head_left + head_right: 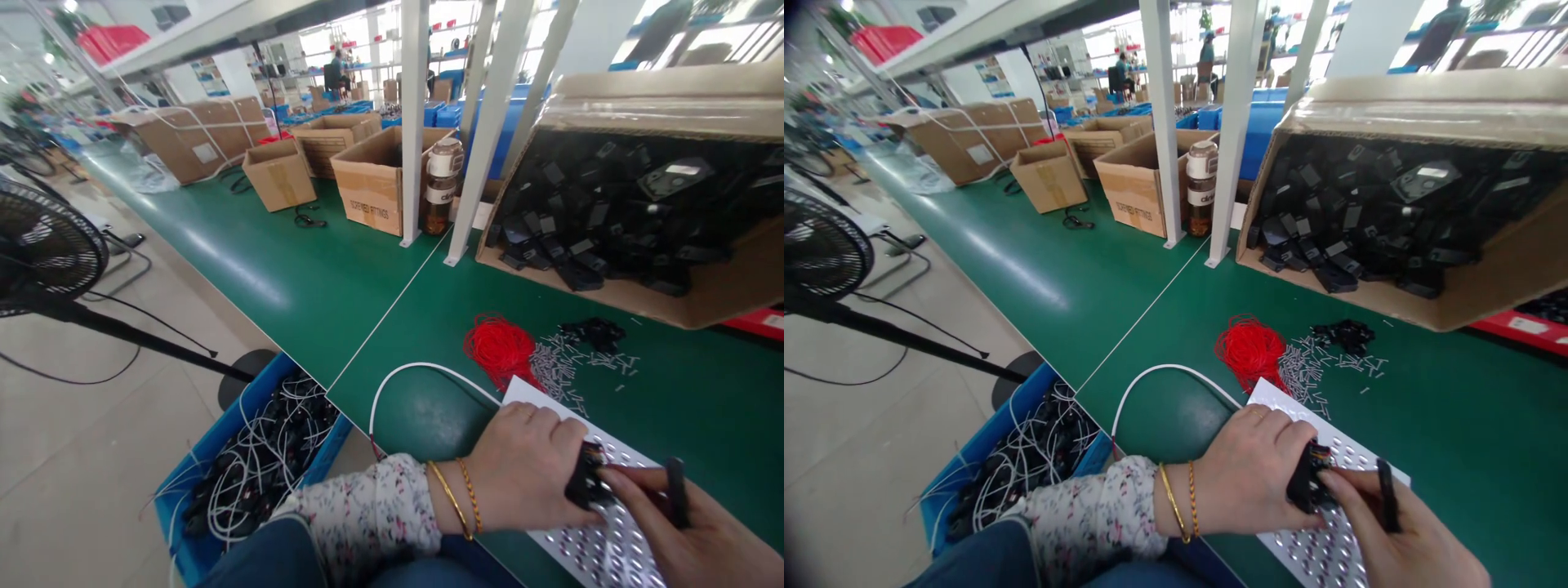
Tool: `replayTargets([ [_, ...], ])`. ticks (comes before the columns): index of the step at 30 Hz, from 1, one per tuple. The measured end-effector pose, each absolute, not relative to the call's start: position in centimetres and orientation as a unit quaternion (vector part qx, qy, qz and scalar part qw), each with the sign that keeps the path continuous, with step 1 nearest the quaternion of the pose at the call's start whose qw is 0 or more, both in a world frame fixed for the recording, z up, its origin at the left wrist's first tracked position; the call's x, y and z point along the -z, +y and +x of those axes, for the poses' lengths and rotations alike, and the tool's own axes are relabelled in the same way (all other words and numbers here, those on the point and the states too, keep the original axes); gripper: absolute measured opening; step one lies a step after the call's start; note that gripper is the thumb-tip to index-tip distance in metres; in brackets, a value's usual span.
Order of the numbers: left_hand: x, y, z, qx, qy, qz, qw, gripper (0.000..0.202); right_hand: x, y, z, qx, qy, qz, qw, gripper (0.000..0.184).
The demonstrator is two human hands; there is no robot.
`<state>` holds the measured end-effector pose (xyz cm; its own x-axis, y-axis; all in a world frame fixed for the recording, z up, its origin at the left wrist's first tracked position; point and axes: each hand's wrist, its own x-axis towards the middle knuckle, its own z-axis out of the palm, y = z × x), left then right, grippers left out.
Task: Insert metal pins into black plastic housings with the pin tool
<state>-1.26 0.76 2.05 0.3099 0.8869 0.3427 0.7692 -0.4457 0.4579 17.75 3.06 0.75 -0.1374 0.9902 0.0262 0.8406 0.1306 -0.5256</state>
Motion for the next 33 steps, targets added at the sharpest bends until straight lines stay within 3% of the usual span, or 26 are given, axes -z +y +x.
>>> replayTargets([
  [4,-2.1,0.7,-1.2,-0.281,0.524,0.797,0.108,0.055,-2.8,3.4,16.1,-0.234,-0.685,-0.659,0.205,0.046],
  [14,-2.6,-0.3,-1.4,-0.32,0.535,0.751,0.219,0.058,-2.9,3.2,15.1,-0.338,-0.631,-0.644,0.271,0.039],
  [18,-1.6,-1.1,-2.8,-0.403,0.54,0.647,0.356,0.079,-4.5,3.7,17.8,-0.462,-0.514,-0.609,0.388,0.043],
  [20,-1.7,-1.3,-4.1,-0.409,0.531,0.598,0.44,0.075,-5.1,3.6,19.9,-0.522,-0.434,-0.57,0.463,0.05],
  [22,-2.5,-1.3,-5.4,-0.378,0.508,0.597,0.492,0.066,-5.0,3.1,22.0,-0.551,-0.396,-0.553,0.484,0.06],
  [27,-4.6,-0.5,-6.0,-0.256,0.42,0.715,0.497,0.054,-2.7,0.0,22.1,-0.647,-0.28,-0.564,0.43,0.071],
  [30,-4.4,0.1,-4.6,-0.196,0.397,0.745,0.499,0.055,-1.4,-1.0,19.2,-0.661,-0.238,-0.534,0.471,0.056],
  [33,-3.8,0.7,-3.6,-0.135,0.394,0.758,0.502,0.05,-0.5,-0.7,16.7,-0.6,-0.302,-0.539,0.508,0.04],
])
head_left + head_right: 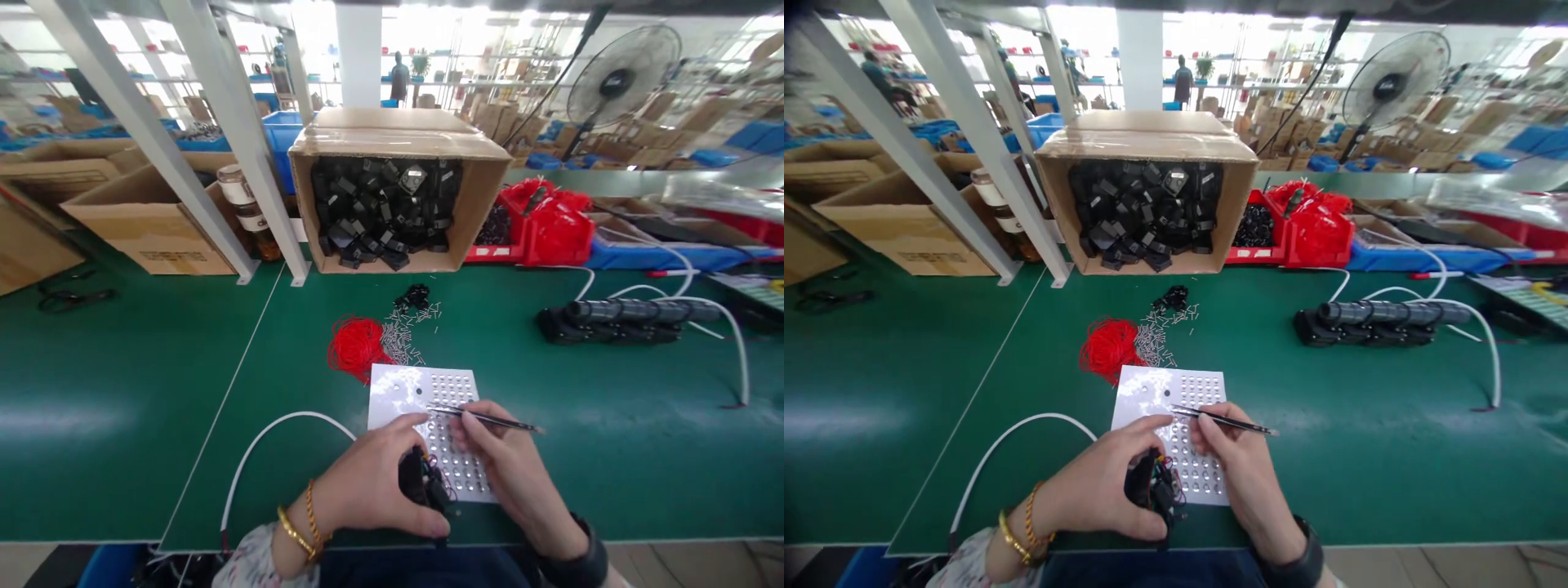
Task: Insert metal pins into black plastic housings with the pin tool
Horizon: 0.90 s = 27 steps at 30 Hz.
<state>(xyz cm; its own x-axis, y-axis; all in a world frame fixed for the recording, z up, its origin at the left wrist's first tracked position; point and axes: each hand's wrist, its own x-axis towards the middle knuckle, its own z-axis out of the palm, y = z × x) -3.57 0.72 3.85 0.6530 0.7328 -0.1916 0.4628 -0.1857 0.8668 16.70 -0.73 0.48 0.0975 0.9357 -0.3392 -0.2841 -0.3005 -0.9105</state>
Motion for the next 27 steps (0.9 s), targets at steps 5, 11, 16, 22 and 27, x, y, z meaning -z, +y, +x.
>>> replayTargets([
  [5,-4.1,1.3,-3.3,-0.06,0.404,0.766,0.497,0.052,1.5,0.1,15.7,-0.488,-0.338,-0.612,0.523,0.043],
  [11,-4.4,1.5,-3.2,-0.041,0.405,0.775,0.483,0.051,2.5,-0.1,15.9,-0.455,-0.342,-0.649,0.504,0.044],
  [16,-4.3,1.6,-3.2,-0.048,0.395,0.778,0.487,0.057,2.1,-0.1,15.8,-0.449,-0.365,-0.655,0.486,0.043],
  [22,-4.1,1.6,-3.2,-0.058,0.398,0.777,0.484,0.055,1.6,-0.1,16.0,-0.451,-0.39,-0.644,0.479,0.044],
  [27,-4.1,1.5,-3.3,-0.092,0.403,0.766,0.492,0.048,1.4,-0.3,16.0,-0.457,-0.401,-0.63,0.483,0.039],
])
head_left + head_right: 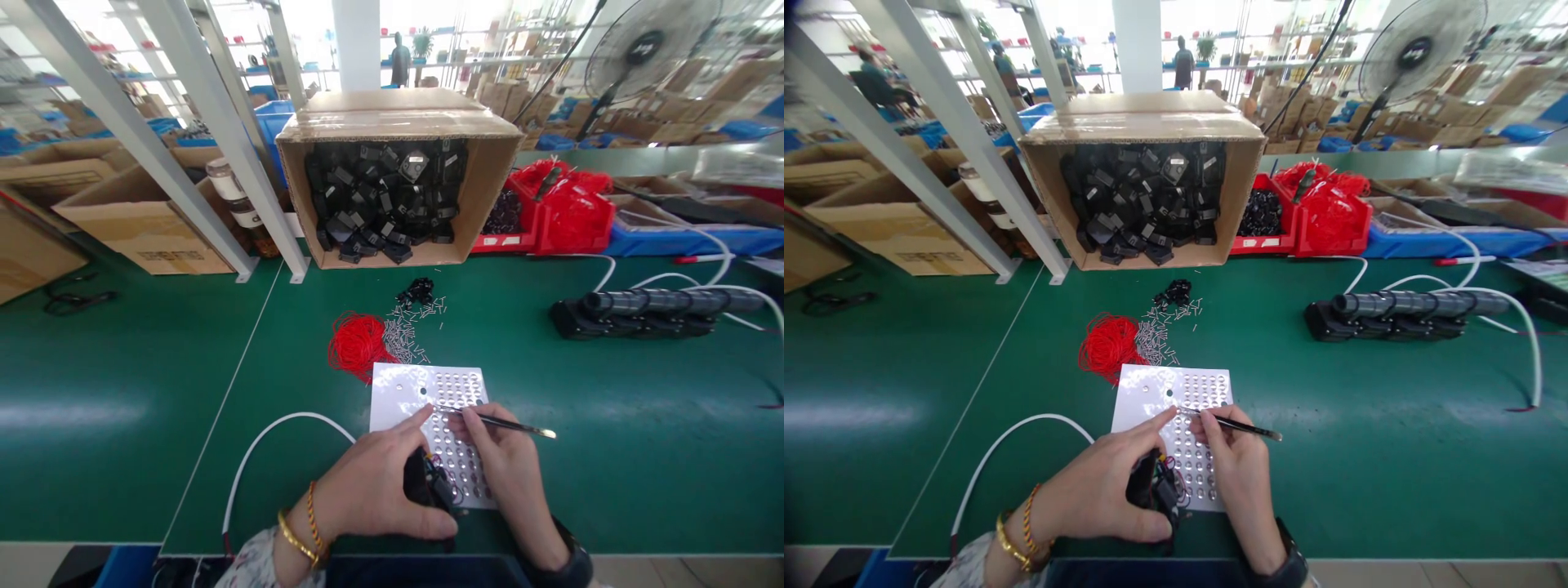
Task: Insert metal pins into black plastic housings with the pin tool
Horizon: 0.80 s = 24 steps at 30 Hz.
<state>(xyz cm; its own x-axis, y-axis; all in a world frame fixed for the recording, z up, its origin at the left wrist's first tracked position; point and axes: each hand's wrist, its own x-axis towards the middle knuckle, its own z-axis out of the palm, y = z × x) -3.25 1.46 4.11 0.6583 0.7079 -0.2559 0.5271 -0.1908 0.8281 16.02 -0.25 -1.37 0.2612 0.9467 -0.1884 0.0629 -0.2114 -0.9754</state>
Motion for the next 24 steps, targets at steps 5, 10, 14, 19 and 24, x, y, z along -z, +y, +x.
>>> replayTargets([
  [5,-3.5,0.9,-3.8,-0.173,0.412,0.717,0.535,0.052,1.3,-0.3,15.8,-0.465,-0.377,-0.617,0.511,0.038],
  [10,-3.3,-0.3,-4.3,-0.313,0.497,0.584,0.56,0.057,1.3,-0.4,16.0,-0.499,-0.338,-0.588,0.54,0.039],
  [14,-2.7,-0.6,-3.9,-0.451,0.481,0.521,0.543,0.067,0.6,-0.6,16.9,-0.574,-0.251,-0.521,0.58,0.037],
  [19,-1.1,-0.7,-3.1,-0.487,0.478,0.519,0.515,0.07,-2.0,-0.8,16.3,-0.695,-0.171,-0.434,0.547,0.024],
  [24,-1.0,-0.9,-2.7,-0.443,0.525,0.544,0.482,0.077,-3.0,-0.8,13.9,-0.693,-0.206,-0.419,0.549,0.023],
])
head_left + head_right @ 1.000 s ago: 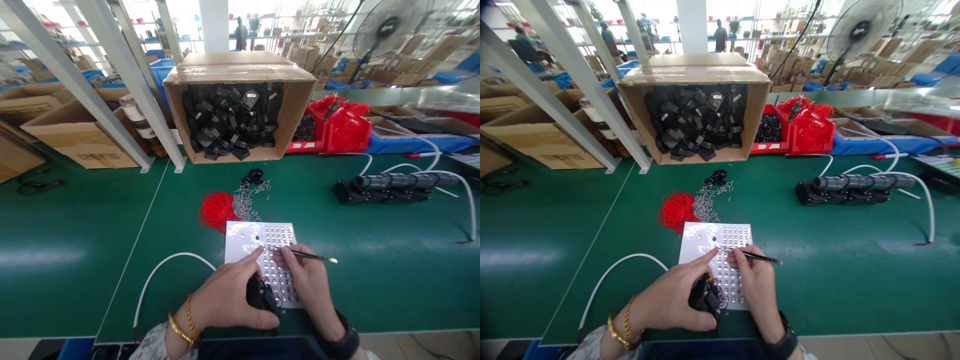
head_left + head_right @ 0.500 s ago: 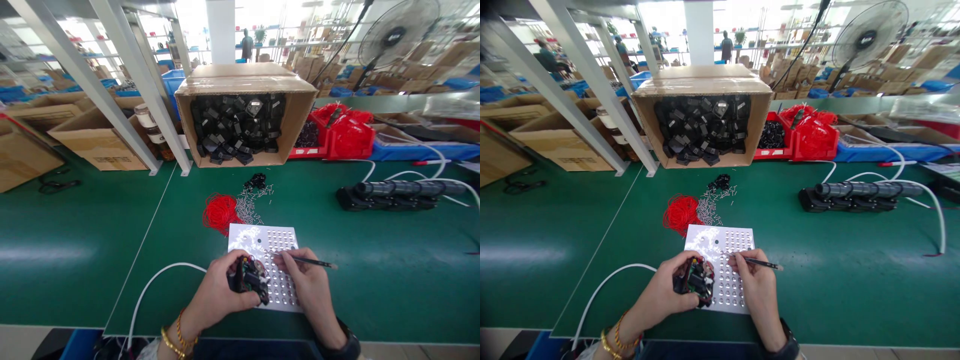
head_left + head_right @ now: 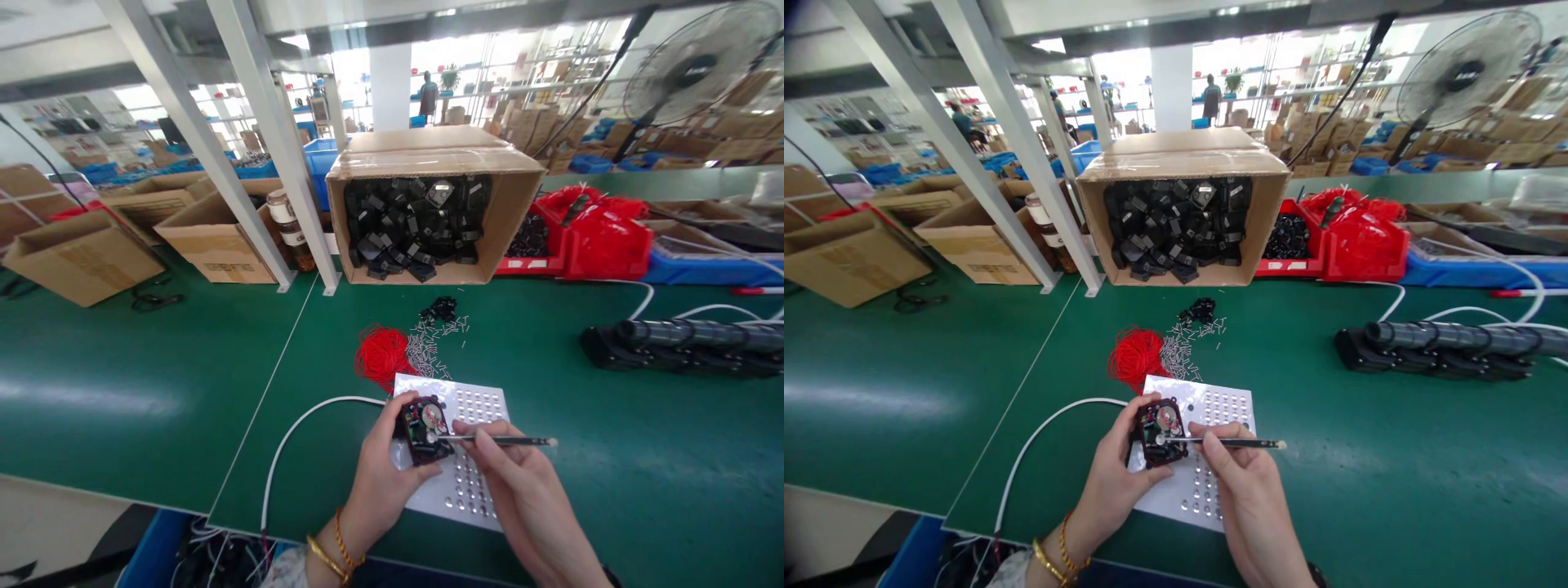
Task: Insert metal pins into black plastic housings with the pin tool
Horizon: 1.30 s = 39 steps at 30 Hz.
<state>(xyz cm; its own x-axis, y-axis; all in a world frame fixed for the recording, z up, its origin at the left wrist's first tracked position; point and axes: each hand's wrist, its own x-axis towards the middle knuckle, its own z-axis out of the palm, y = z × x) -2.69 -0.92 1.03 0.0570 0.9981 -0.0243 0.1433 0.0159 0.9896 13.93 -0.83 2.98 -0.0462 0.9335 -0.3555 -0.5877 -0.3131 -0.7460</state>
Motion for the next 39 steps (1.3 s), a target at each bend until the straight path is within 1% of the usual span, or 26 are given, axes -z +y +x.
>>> replayTargets([
  [5,-1.74,-0.83,-2.63,-0.427,0.536,0.561,0.464,0.077,-2.86,-0.58,13.33,-0.673,-0.219,-0.448,0.545,0.029],
  [13,-1.79,-0.54,-2.54,-0.425,0.545,0.558,0.46,0.078,-3.47,-0.45,13.45,-0.663,-0.236,-0.462,0.54,0.03],
  [18,-1.79,-0.59,-2.47,-0.416,0.551,0.557,0.462,0.079,-3.47,-0.45,13.1,-0.633,-0.245,-0.486,0.55,0.034],
  [28,-1.88,-0.59,-2.52,-0.42,0.546,0.555,0.467,0.078,-3.37,-0.55,13.01,-0.639,-0.249,-0.49,0.537,0.033],
  [35,-1.7,-0.63,-2.5,-0.422,0.55,0.554,0.462,0.078,-3.24,-0.45,12.99,-0.647,-0.241,-0.48,0.541,0.029],
  [39,-1.43,-0.59,-2.57,-0.429,0.539,0.556,0.465,0.078,-3.39,-0.32,12.95,-0.647,-0.236,-0.484,0.539,0.031],
])
